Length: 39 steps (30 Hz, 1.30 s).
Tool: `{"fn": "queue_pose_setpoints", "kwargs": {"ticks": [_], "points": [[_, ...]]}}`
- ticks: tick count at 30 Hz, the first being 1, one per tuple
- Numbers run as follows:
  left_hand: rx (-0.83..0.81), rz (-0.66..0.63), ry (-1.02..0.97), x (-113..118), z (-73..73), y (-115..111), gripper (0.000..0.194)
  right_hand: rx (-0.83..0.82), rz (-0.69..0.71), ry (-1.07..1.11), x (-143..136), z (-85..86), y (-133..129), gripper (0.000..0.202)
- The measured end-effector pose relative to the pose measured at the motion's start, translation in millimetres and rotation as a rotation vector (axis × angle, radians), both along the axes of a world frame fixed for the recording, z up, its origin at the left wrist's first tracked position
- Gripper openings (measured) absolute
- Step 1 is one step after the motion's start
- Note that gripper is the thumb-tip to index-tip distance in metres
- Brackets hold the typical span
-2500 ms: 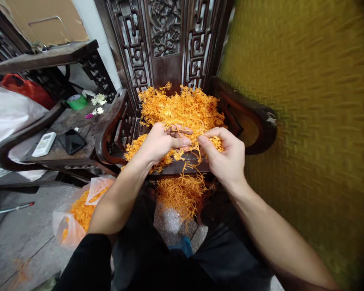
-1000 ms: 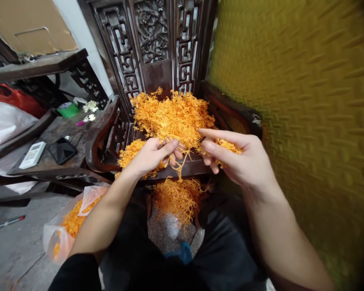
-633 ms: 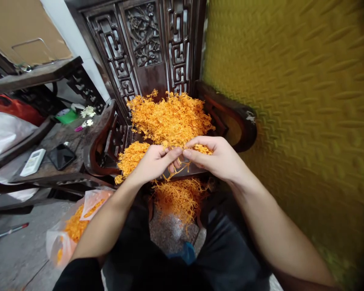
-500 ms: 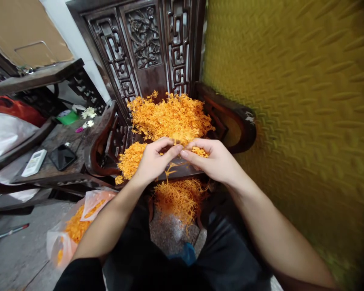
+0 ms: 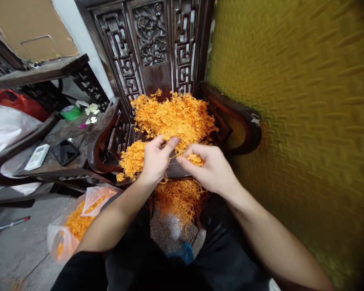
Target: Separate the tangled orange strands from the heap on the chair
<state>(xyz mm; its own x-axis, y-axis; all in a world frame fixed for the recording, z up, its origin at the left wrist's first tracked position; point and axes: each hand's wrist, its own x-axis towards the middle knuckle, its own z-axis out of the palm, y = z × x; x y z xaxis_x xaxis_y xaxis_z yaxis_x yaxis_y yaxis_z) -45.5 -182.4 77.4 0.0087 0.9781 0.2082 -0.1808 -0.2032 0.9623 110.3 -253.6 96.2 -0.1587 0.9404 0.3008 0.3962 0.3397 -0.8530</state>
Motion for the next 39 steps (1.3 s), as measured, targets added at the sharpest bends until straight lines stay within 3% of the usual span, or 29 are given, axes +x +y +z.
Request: {"fn": "queue_pose_setpoints", "kwargs": {"ticks": [2,4,7,11,14,17,19,23,25,29,32,34,37,38,39], "points": [[0.024,0.145,-0.066,-9.3,2.1,14.4,0.031,-0.026,0.152,-0.048,-6.6,4.0,-8.7,0.022],[0.062,0.148,-0.063,-21.0,6.9,23.3,0.031,-0.086,0.228,-0.061,-5.5,6.8,-11.9,0.018],[0.127,-0.011,0.137,-31.2,14.9,18.3,0.028,-0.257,0.070,0.098,10.9,7.6,-4.2,0.012],[0.157,-0.137,0.370,-28.7,17.9,-2.7,0.030,-0.255,-0.151,0.429,34.2,3.9,10.7,0.040],[0.184,-0.188,0.458,-23.9,15.8,-11.6,0.026,-0.240,-0.115,0.576,32.9,-2.1,14.4,0.049],[0.231,-0.231,0.547,-21.1,14.3,-15.8,0.024,-0.297,-0.040,0.571,24.4,-7.9,18.0,0.046],[0.218,-0.252,0.586,-21.6,14.7,-17.8,0.028,-0.222,-0.135,0.577,26.9,-9.6,24.3,0.039],[0.029,-0.253,0.477,-28.1,17.7,-18.6,0.034,0.108,-0.490,0.829,52.4,-9.6,39.9,0.043],[-0.005,-0.300,0.478,-30.7,18.6,-17.7,0.033,0.046,-0.419,0.761,58.5,-10.9,40.2,0.043],[0.051,-0.389,0.601,-28.8,17.6,-17.5,0.036,-0.197,-0.076,0.477,38.5,-15.4,23.3,0.048],[0.077,-0.407,0.642,-25.3,15.2,-18.2,0.036,-0.280,0.026,0.266,24.7,-14.0,14.9,0.047],[0.037,-0.405,0.651,-25.5,13.2,-17.1,0.037,-0.188,-0.078,0.245,28.5,-10.8,16.2,0.036],[-0.072,-0.395,0.683,-29.8,10.4,-13.6,0.040,0.129,-0.407,0.486,44.1,-5.5,21.5,0.030],[-0.084,-0.401,0.694,-31.2,9.7,-12.7,0.041,0.187,-0.453,0.550,47.3,-4.2,22.1,0.029],[-0.078,-0.414,0.702,-32.0,9.2,-12.1,0.040,0.170,-0.414,0.536,47.9,-3.3,21.5,0.027]]}}
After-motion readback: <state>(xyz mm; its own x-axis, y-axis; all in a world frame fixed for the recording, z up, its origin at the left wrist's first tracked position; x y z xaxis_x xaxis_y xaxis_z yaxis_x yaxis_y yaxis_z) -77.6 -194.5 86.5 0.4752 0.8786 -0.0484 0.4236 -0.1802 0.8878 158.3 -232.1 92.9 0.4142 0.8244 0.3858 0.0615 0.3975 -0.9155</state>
